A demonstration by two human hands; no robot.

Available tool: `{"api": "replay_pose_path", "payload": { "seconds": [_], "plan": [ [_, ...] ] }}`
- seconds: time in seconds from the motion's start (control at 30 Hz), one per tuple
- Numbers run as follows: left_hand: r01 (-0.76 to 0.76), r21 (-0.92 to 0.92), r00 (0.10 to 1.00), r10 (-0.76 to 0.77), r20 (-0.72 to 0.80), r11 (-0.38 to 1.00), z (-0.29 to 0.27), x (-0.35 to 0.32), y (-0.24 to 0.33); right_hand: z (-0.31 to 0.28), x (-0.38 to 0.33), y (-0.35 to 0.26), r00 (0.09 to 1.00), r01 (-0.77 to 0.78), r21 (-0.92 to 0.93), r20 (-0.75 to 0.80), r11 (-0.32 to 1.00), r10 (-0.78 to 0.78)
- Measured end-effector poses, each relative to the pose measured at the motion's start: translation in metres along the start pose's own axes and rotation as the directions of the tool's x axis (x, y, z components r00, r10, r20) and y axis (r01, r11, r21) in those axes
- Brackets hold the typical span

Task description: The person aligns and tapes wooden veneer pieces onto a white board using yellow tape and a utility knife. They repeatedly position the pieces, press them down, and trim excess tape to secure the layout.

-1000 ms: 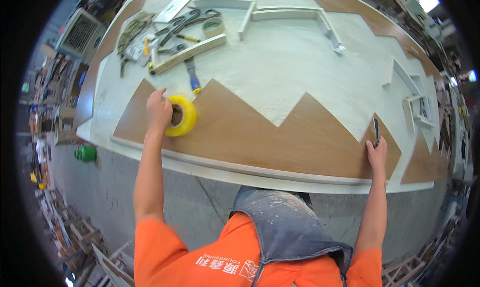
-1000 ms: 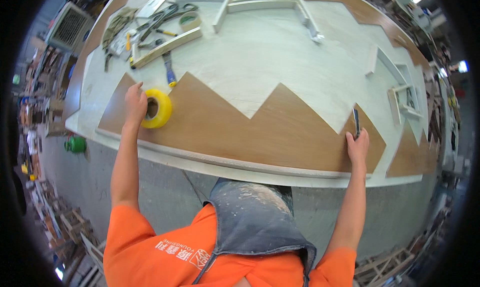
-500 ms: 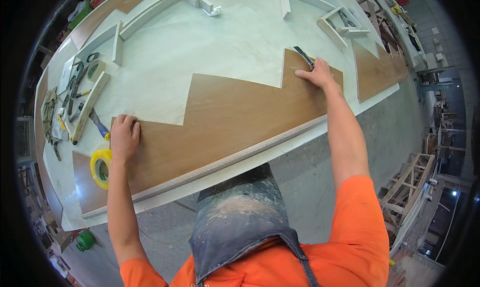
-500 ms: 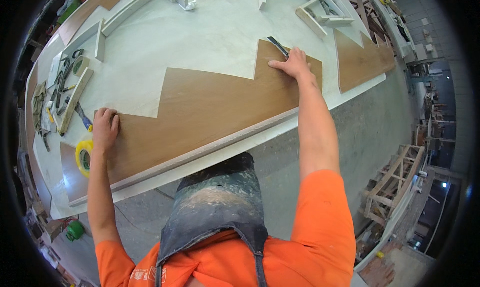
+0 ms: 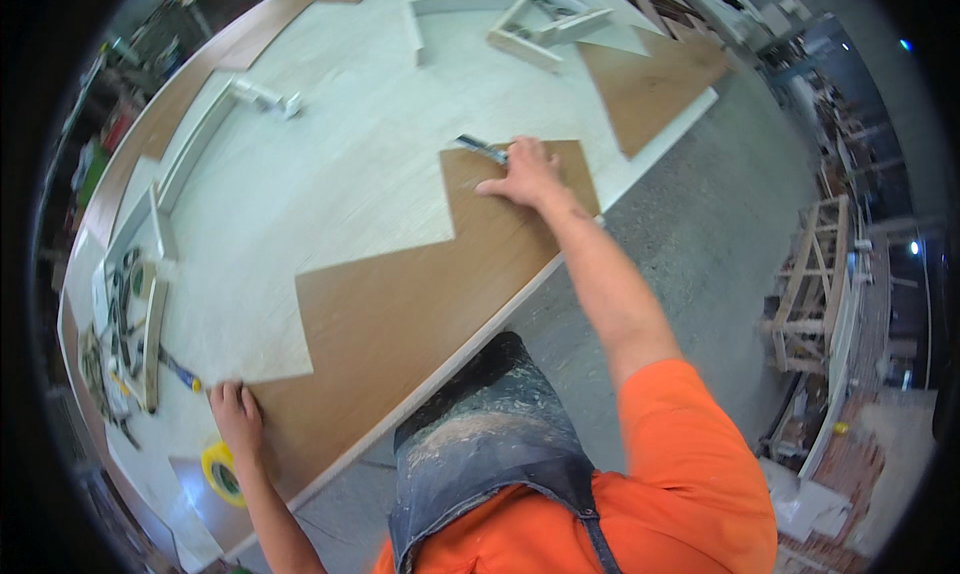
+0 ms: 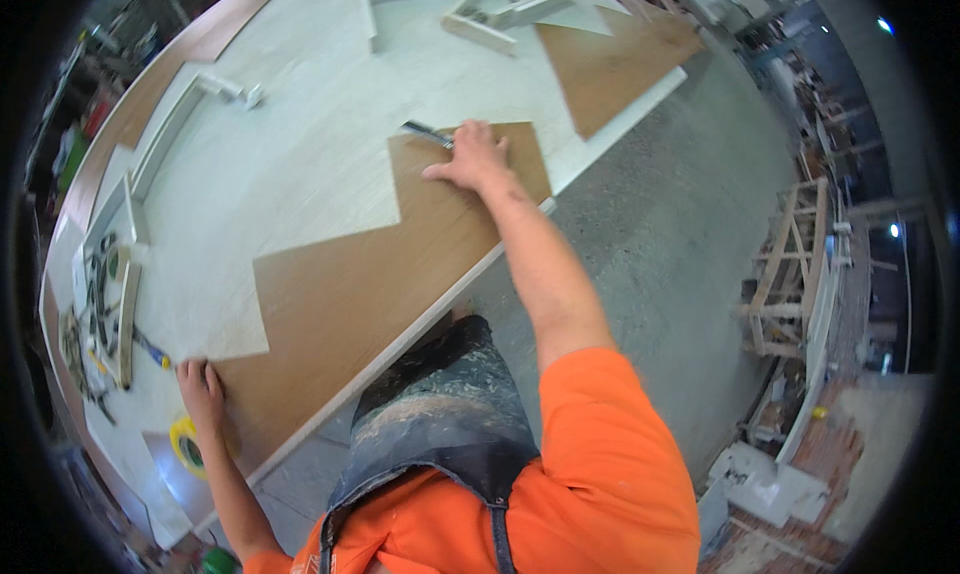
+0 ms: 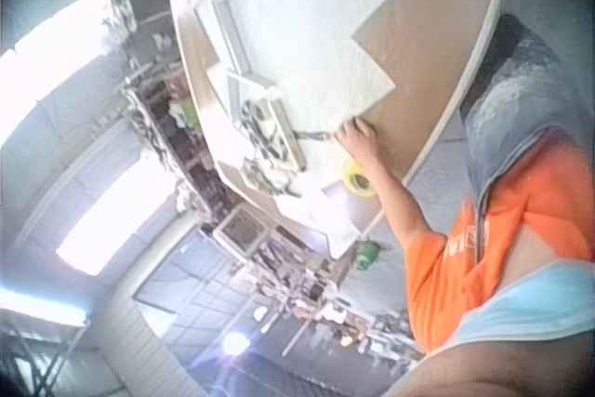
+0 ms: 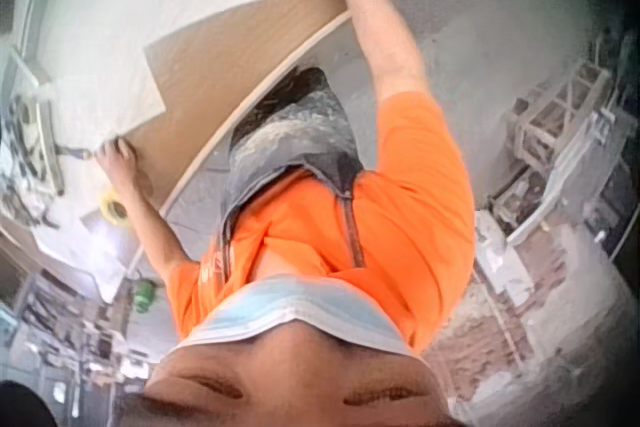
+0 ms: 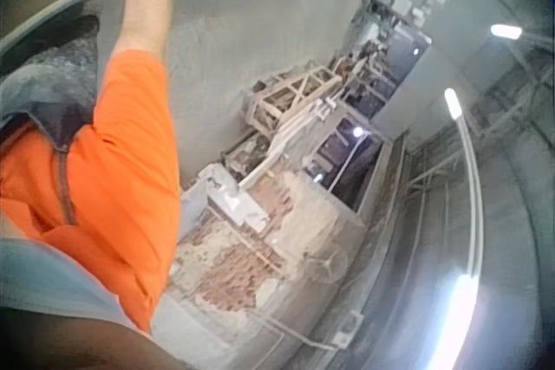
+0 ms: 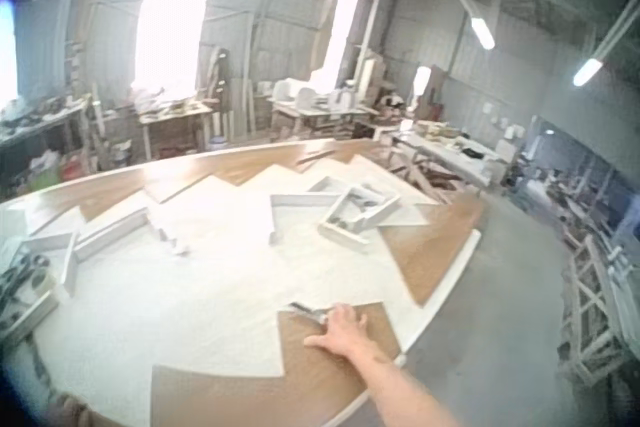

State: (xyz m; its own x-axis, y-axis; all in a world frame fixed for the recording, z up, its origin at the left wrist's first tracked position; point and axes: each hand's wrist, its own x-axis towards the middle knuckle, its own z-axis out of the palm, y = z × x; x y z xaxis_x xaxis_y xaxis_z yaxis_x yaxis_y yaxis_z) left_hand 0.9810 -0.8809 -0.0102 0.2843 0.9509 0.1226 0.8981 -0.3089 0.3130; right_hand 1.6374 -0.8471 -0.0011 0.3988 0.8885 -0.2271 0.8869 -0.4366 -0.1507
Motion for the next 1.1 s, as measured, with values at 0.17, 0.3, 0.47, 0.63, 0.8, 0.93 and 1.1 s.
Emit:
{"api": "replay_pose_path", "payload": {
  "seconds": [0.17, 0.3, 0.47, 0.63, 0.8, 0.93, 1.1],
  "plan": [
    [0.052, 0.065, 0.997, -0.055, 0.047, 0.997, 0.008, -0.012, -0.012, 0.008, -0.031, 0.012, 1.0, -0.011, -0.018, -0.006, 1.0, 0.011],
    [0.162, 0.172, 0.977, -0.183, 0.111, 0.972, 0.016, -0.011, -0.02, 0.006, -0.045, 0.015, 0.999, 0.04, 0.005, 0.015, 0.999, -0.04],
    [0.408, 0.264, 0.91, -0.412, -0.042, 0.874, 0.029, -0.01, 0.029, 0.01, -0.05, 0.051, 0.93, 0.318, 0.31, -0.287, 0.896, -0.231],
    [0.143, 0.086, 0.986, -0.134, -0.101, 0.986, 0.108, 0.046, 0.228, -0.05, -0.087, 0.222, 0.968, 0.174, 0.709, -0.252, 0.683, 0.014],
    [0.108, -0.067, 0.99, -0.113, -0.08, 0.992, 0.146, 0.087, 0.446, -0.08, -0.075, 0.362, 0.985, -0.029, 0.694, -0.101, 0.719, 0.137],
    [-0.053, -0.18, 0.996, 0.04, -0.073, 0.982, 0.17, 0.132, 0.595, -0.091, -0.037, 0.441, 0.986, -0.042, 0.643, -0.095, 0.765, 0.134],
    [-0.024, -0.31, 1.0, 0.028, 0.009, 0.95, 0.231, 0.18, 0.723, -0.112, 0.032, 0.511, 0.988, -0.007, 0.567, -0.123, 0.824, 0.093]
  ]
}}
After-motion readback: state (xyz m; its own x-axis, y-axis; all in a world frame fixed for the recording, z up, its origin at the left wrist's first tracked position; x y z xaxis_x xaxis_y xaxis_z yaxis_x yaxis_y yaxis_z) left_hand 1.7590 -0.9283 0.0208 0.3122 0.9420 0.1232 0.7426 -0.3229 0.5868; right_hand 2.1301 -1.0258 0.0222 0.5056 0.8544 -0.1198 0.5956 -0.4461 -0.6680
